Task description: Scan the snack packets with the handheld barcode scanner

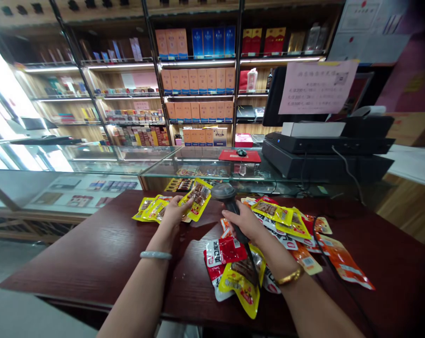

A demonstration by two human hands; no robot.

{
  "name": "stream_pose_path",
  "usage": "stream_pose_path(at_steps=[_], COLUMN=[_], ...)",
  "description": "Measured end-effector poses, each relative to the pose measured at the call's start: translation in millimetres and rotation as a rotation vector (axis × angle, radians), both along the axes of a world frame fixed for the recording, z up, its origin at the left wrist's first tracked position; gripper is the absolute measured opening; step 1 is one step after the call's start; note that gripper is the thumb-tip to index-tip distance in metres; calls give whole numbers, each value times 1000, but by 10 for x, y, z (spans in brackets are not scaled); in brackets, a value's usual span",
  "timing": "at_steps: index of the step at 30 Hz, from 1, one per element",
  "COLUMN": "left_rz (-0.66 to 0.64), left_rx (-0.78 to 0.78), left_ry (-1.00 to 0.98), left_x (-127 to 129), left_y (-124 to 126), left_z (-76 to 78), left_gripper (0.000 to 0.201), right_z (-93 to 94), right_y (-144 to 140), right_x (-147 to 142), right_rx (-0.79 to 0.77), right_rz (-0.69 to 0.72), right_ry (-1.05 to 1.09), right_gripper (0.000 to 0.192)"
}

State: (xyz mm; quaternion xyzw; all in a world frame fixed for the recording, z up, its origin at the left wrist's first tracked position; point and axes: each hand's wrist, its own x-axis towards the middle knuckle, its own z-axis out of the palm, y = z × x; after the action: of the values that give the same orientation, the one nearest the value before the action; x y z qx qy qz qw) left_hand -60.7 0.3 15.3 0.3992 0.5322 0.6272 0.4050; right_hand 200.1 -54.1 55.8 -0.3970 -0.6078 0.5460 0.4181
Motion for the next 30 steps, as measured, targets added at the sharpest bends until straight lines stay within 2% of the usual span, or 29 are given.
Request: stream_pose_path(at_steps=[2,6,10,12,13,14,15,16,17,19,20,21,22,25,27,30], left_rz=[115,480,678,772,771,713,584,378,107,-488,-721,-876,-953,-937,-934,-871], left_rx=[-20,-67,-115,-39,14,57,81,81,55,-47,-94,-126,-138,-115,-140,-175], left_ry=[71,386,643,755,798,824,838,848,864,928,979,1041,1107,1227,1175,977], left_x=[-65,-267,-340,-270,-213,-143,-66,17,102,269,346,416,475,563,536,406], left_y=[14,-13,-112,-155,-171,-184,-195,-209,-227,-283,-320,-359,-396,-466,-462,-390], left_z=[6,65,165,212,230,243,249,248,242,220,210,203,201,214,220,192], left_gripper=[54,45,47,54,53,48,39,33,32,43,49,53,56,56,52,45], right_z=[-8,-28,-29,-16,-10,-5,-3,-6,-12,-32,-44,-54,-62,-58,-37,-1], right_y=[6,24,33,26,21,17,16,18,25,48,62,74,84,89,78,58], right_x=[-3,-7,2,8,10,11,12,13,14,18,21,23,25,26,20,14], right_rx=[-8,-14,0,-1,-6,-11,-15,-16,-12,4,9,11,10,-1,-10,-33], right_rz=[-6,-13,-12,-16,-18,-19,-18,-19,-20,-19,-19,-20,-20,-20,-14,-19], right_ry=[-2,-12,-2,-9,-11,-13,-13,-13,-14,-19,-21,-24,-24,-23,-19,-14], right_gripper=[41,35,32,32,32,33,33,32,32,31,31,31,31,30,28,26])
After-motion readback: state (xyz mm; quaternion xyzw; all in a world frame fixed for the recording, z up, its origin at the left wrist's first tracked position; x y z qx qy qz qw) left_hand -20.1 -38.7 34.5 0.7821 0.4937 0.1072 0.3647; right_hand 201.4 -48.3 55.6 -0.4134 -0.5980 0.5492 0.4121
